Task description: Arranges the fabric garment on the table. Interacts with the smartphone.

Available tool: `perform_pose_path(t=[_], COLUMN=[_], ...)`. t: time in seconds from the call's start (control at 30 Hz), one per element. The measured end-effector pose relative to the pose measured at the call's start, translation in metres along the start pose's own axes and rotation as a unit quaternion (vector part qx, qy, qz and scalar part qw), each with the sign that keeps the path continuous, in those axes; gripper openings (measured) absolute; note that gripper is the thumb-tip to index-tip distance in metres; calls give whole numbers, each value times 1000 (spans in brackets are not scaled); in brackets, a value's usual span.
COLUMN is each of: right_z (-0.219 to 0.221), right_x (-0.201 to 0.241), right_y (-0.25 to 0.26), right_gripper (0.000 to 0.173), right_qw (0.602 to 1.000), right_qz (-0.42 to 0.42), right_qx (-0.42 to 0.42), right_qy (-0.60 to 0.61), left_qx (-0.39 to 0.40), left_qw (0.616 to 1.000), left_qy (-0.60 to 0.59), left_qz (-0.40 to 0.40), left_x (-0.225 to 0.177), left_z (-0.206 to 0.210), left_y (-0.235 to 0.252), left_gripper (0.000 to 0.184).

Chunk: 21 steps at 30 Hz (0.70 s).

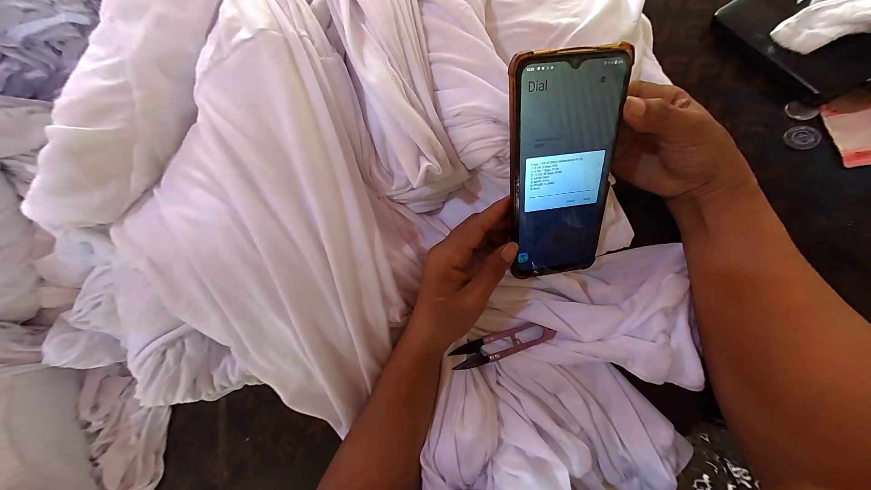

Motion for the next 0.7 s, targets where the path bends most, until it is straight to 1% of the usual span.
perform_pose_path(t=[0.7], right_z=[0], right_x=[0], right_y=[1], right_gripper=[20], right_qw=[1000], right_qz=[-5], right_qx=[2], right_qy=[-4], left_qx=[-7], left_qw=[1000], left_qy=[5], left_qz=[-10], left_x=[-1], left_z=[0], left_y=[-1], left_gripper=[44])
Point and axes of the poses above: each hand's wrist, its own y-axis towards the middle knuckle, its own z-axis out of the palm, x = y × z, the point moved 1 cm from there along y, towards the middle knuckle, and after that the axes turned 14 degrees about -z, right-handed, at the moved point
